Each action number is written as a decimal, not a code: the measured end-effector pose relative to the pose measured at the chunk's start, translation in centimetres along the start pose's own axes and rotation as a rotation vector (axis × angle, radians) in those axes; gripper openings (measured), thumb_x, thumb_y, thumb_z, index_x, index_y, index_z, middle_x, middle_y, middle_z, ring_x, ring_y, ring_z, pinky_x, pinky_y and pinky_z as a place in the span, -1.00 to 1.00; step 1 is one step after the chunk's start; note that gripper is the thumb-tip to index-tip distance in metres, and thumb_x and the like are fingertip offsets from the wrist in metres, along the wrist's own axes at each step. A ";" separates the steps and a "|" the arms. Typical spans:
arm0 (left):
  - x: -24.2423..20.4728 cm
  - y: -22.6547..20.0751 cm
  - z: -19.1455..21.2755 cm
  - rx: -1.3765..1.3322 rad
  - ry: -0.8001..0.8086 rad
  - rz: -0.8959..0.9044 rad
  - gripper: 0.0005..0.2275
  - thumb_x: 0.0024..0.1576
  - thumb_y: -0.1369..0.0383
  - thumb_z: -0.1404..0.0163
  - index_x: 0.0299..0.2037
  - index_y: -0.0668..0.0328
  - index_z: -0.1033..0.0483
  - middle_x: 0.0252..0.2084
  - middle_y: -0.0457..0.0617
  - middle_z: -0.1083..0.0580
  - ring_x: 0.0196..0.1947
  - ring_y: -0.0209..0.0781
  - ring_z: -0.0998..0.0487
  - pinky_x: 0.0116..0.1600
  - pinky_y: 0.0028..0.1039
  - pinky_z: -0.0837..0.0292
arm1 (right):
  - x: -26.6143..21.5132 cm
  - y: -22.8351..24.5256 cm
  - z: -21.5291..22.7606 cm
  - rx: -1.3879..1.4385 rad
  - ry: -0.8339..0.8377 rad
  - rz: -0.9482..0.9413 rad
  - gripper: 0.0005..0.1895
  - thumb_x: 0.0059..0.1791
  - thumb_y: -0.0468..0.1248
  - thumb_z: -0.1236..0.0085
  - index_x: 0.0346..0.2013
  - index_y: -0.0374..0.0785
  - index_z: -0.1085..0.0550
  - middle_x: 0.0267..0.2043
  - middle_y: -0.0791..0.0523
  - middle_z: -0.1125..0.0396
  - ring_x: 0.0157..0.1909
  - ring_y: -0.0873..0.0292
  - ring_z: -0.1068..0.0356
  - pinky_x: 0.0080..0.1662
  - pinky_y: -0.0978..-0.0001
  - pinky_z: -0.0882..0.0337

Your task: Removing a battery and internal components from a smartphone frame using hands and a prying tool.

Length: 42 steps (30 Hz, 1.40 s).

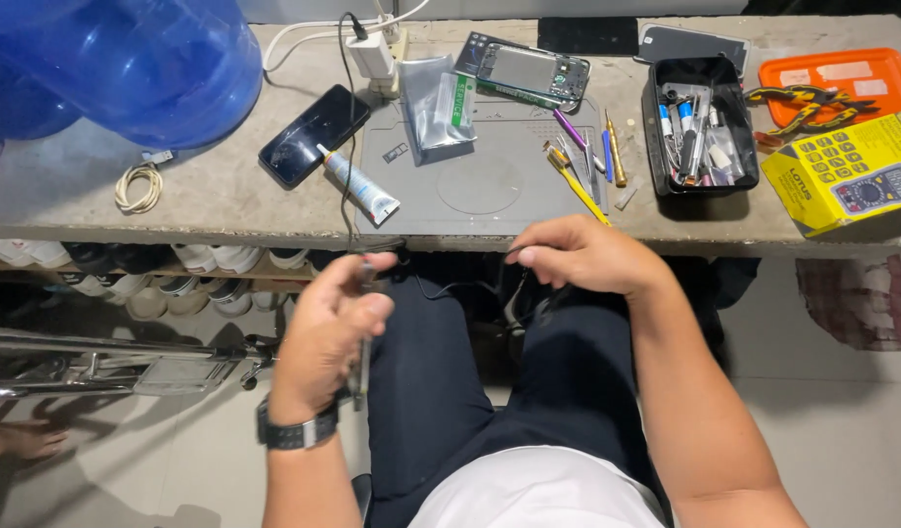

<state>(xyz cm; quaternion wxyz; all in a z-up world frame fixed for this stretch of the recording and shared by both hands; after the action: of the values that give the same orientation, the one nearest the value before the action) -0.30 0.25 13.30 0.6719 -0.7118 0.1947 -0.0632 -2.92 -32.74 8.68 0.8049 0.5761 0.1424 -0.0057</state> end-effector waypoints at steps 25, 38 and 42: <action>3.7 8.2 -0.9 -0.514 0.376 0.007 -0.31 0.15 0.08 -0.19 0.30 0.64 -0.36 -0.04 0.16 -0.46 -0.41 -0.43 -0.50 -0.41 -0.63 -0.43 | -4.7 -2.3 2.2 0.354 0.216 0.286 -0.59 0.02 -0.46 -0.30 0.18 -0.39 -0.53 -0.30 0.00 -0.58 -0.25 0.24 -0.51 -0.14 0.33 -0.54; 6.3 11.1 -0.7 -0.552 0.270 0.096 -0.45 0.25 0.19 -0.11 0.27 0.60 -0.40 0.04 0.21 -0.41 -0.43 -0.40 -0.46 -0.41 -0.61 -0.38 | -3.5 -5.6 4.8 1.154 -0.122 0.498 -0.45 0.01 -0.52 -0.03 0.32 -0.67 -0.34 0.10 -0.44 -0.47 0.09 -0.34 -0.59 0.18 -0.18 -0.56; 6.4 11.5 -1.4 -0.493 0.211 0.138 -0.45 0.22 0.20 -0.17 0.25 0.60 -0.46 0.04 0.22 -0.46 -0.44 -0.37 -0.50 -0.45 -0.64 -0.41 | -3.4 -4.1 4.4 0.942 -0.288 0.528 -0.62 0.16 -0.44 -0.07 0.22 -0.67 -0.39 -0.01 -0.32 -0.55 0.01 -0.20 -0.66 0.08 -0.04 -0.68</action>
<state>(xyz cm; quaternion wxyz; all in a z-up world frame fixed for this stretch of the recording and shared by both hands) 2.85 -3.61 0.99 0.4570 -0.8284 0.3211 -0.0417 -5.96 -38.70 7.03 0.4457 0.8831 -0.1360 0.0543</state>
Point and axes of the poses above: each hand's wrist, its own x-axis towards the middle knuckle, its own z-axis out of the back of the hand, y = z × x, the point moved 5 cm from there along x, towards the middle knuckle
